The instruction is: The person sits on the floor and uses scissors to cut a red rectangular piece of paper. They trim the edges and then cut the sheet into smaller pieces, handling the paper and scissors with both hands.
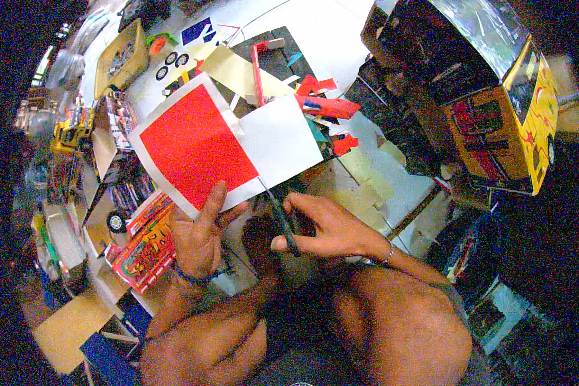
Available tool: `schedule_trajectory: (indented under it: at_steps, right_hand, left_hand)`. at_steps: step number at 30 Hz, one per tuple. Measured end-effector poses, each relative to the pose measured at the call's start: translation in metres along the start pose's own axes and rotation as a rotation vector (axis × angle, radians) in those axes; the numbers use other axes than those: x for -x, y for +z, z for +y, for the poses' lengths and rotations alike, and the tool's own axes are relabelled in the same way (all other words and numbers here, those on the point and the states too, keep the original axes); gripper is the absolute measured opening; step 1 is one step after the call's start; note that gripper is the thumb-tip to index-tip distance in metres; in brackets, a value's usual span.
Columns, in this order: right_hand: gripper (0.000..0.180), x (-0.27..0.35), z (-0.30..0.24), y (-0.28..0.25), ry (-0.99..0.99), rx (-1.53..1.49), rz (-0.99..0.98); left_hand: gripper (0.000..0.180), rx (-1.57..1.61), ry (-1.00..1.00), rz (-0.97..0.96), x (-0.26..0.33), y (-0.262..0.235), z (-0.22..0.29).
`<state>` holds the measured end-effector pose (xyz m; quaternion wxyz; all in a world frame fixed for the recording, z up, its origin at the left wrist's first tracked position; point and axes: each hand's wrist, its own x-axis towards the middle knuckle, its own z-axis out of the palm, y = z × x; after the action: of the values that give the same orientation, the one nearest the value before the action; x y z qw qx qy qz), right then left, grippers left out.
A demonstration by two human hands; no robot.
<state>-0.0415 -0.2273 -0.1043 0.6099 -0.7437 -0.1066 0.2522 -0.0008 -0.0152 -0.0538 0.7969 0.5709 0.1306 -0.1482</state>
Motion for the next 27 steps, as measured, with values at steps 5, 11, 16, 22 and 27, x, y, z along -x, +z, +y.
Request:
schedule_trajectory:
  at_steps: [5, 11, 16, 22, 27]
  right_hand:
    - [0.054, 0.0029, 0.0024, 0.001, 0.038, -0.019, 0.001]
    - [0.054, 0.0023, 0.0048, 0.0013, 0.003, 0.017, 0.021]
    - [0.054, 0.0032, 0.0037, -0.0003, 0.014, 0.018, 0.01]
    - [0.053, 0.0035, 0.0029, 0.0003, -0.02, 0.007, 0.043]
    - [0.052, 0.0035, 0.0028, 0.0015, -0.005, -0.01, 0.042]
  left_hand:
    - [0.027, -0.016, -0.036, 0.008, -0.0002, 0.0002, -0.0014]
    - [0.027, -0.022, -0.062, 0.014, -0.0016, -0.0007, -0.0028]
    - [0.027, -0.018, -0.04, 0.0, -0.001, -0.0011, -0.0032]
    - [0.026, -0.002, -0.039, 0.003, -0.0011, -0.0001, -0.004]
    - [0.026, 0.0, -0.033, -0.012, -0.001, 0.0003, -0.003]
